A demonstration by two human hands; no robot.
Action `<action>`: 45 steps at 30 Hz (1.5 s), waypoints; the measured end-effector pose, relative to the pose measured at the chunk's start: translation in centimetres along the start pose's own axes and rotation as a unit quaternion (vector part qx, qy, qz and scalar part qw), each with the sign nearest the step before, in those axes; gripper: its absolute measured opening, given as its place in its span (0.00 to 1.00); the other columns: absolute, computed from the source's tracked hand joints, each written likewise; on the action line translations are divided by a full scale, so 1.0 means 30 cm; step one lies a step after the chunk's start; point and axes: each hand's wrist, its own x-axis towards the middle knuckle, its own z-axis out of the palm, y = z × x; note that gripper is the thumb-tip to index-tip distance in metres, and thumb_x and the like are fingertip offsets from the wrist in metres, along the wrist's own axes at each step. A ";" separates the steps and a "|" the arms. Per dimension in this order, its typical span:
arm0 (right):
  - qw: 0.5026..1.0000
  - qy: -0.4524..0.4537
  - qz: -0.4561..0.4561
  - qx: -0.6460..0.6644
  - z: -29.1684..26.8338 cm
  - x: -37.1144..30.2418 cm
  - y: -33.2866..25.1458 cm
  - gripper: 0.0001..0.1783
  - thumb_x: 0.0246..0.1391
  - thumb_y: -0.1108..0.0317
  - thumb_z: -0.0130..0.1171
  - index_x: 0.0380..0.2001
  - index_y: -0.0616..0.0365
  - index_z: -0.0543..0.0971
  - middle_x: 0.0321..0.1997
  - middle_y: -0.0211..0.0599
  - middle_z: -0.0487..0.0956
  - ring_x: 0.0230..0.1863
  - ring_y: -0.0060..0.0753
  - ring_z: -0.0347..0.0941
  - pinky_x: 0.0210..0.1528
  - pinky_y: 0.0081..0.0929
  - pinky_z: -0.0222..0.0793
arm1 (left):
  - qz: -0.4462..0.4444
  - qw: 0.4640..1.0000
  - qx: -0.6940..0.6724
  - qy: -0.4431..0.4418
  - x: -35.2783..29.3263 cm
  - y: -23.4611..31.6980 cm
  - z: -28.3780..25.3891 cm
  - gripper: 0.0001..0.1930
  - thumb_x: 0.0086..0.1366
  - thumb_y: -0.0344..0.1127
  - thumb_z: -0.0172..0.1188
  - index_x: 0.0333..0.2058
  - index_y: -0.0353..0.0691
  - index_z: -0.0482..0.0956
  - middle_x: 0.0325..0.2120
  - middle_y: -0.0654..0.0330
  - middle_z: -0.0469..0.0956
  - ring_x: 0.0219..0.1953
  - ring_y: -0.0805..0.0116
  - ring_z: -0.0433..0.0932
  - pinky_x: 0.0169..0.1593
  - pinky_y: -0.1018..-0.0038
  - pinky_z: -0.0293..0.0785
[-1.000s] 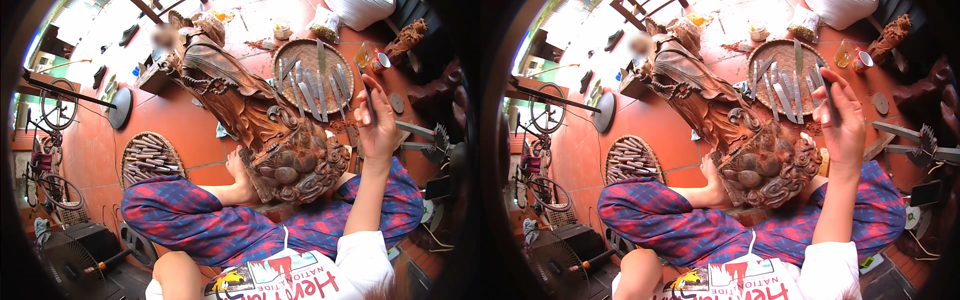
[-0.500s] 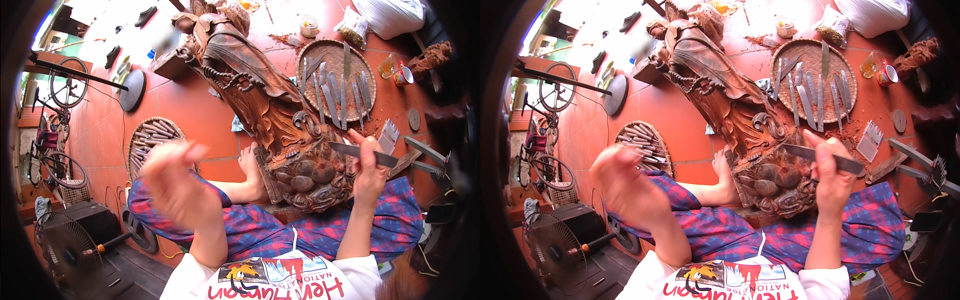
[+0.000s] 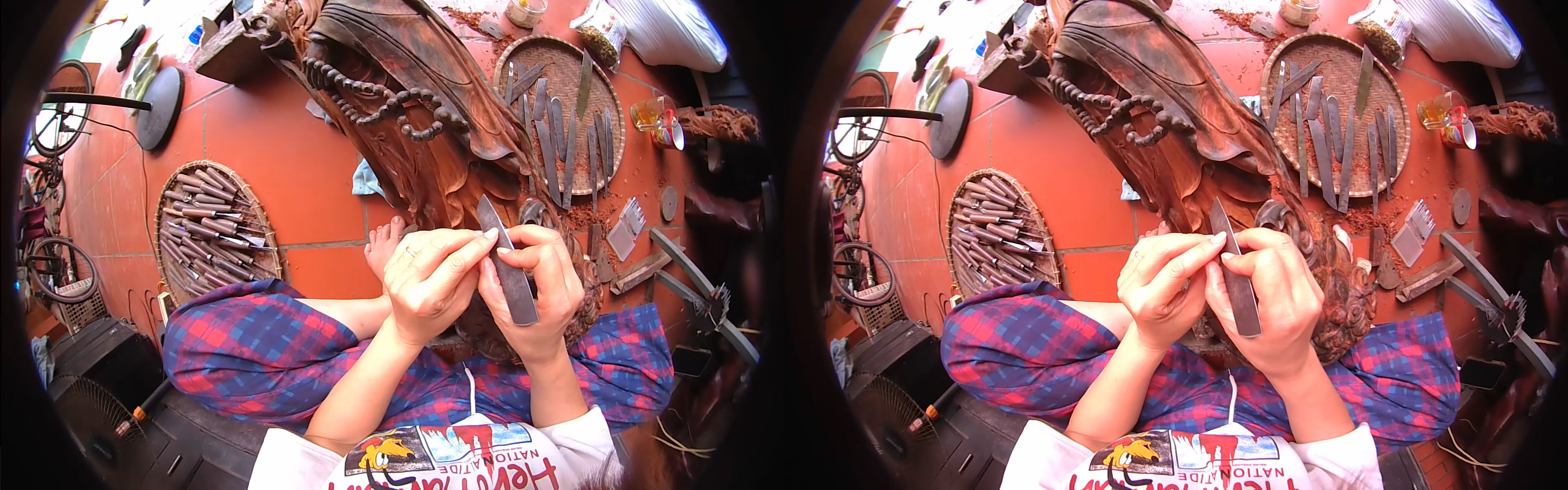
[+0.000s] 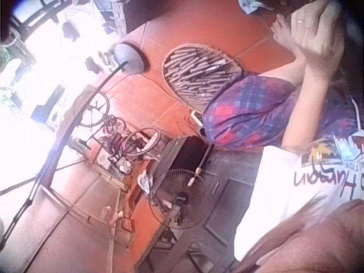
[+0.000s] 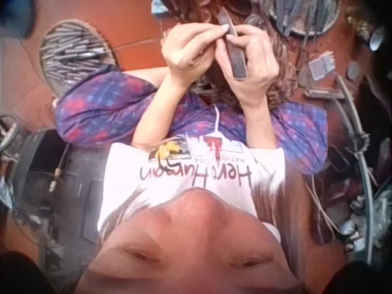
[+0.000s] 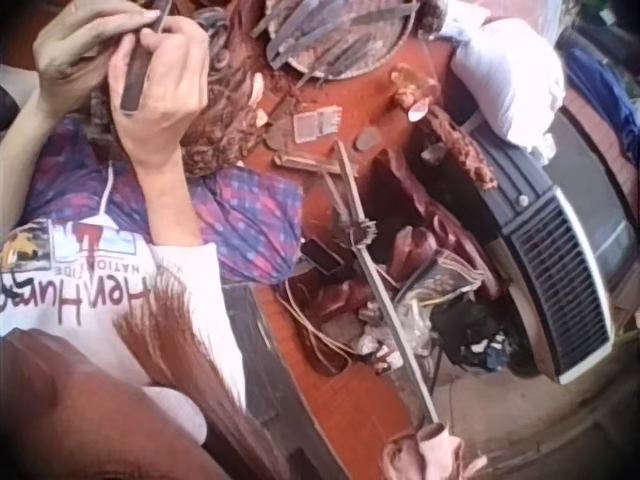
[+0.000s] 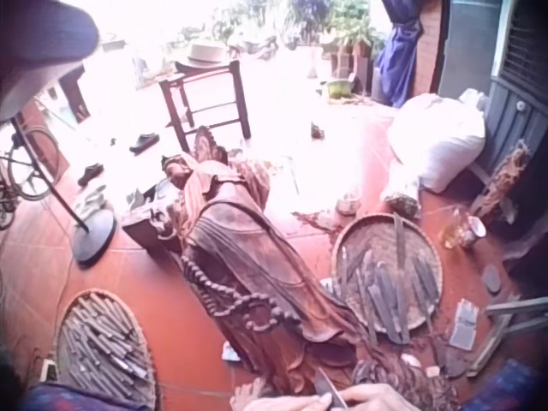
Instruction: The person is carving a wooden statue using various chisels and carving tools. They are seated on the floor, working on the intricate details of the statue, which appears to be a figure with elaborate patterns. The person switches between different tools to refine the carving, focusing on specific areas of the statue.
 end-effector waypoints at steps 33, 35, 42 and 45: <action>0.995 -0.018 -0.095 -0.039 0.099 0.073 -0.005 0.11 0.39 0.82 0.69 0.23 0.64 0.75 0.26 0.40 0.73 0.32 0.49 0.76 0.34 0.39 0.74 | -0.088 0.996 -0.012 0.019 0.028 -0.069 -0.023 0.17 0.47 0.24 0.70 0.39 0.42 0.89 0.20 0.65 0.77 0.27 0.67 0.71 0.35 0.73 0.67; 0.994 -0.024 -0.092 -0.051 0.085 0.039 -0.003 0.14 0.38 0.84 0.70 0.21 0.62 0.72 0.27 0.40 0.76 0.33 0.46 0.79 0.34 0.35 0.76 | -0.108 0.994 -0.033 0.012 -0.002 -0.048 -0.013 0.17 0.47 0.23 0.69 0.39 0.41 0.89 0.19 0.64 0.76 0.27 0.67 0.71 0.35 0.73 0.67; 0.991 -0.036 -0.107 -0.066 0.096 0.059 -0.007 0.12 0.40 0.82 0.69 0.21 0.62 0.73 0.27 0.39 0.75 0.33 0.48 0.78 0.35 0.38 0.75 | -0.108 0.994 -0.026 0.015 0.011 -0.066 -0.022 0.18 0.47 0.23 0.68 0.40 0.41 0.89 0.19 0.64 0.77 0.26 0.67 0.70 0.36 0.72 0.66; 0.993 -0.048 -0.091 -0.051 0.057 0.037 -0.013 0.11 0.40 0.82 0.69 0.22 0.63 0.74 0.27 0.40 0.75 0.32 0.48 0.77 0.34 0.38 0.75 | -0.110 0.992 -0.065 0.006 -0.026 -0.035 -0.005 0.19 0.47 0.23 0.68 0.41 0.40 0.88 0.19 0.64 0.76 0.25 0.67 0.69 0.36 0.71 0.66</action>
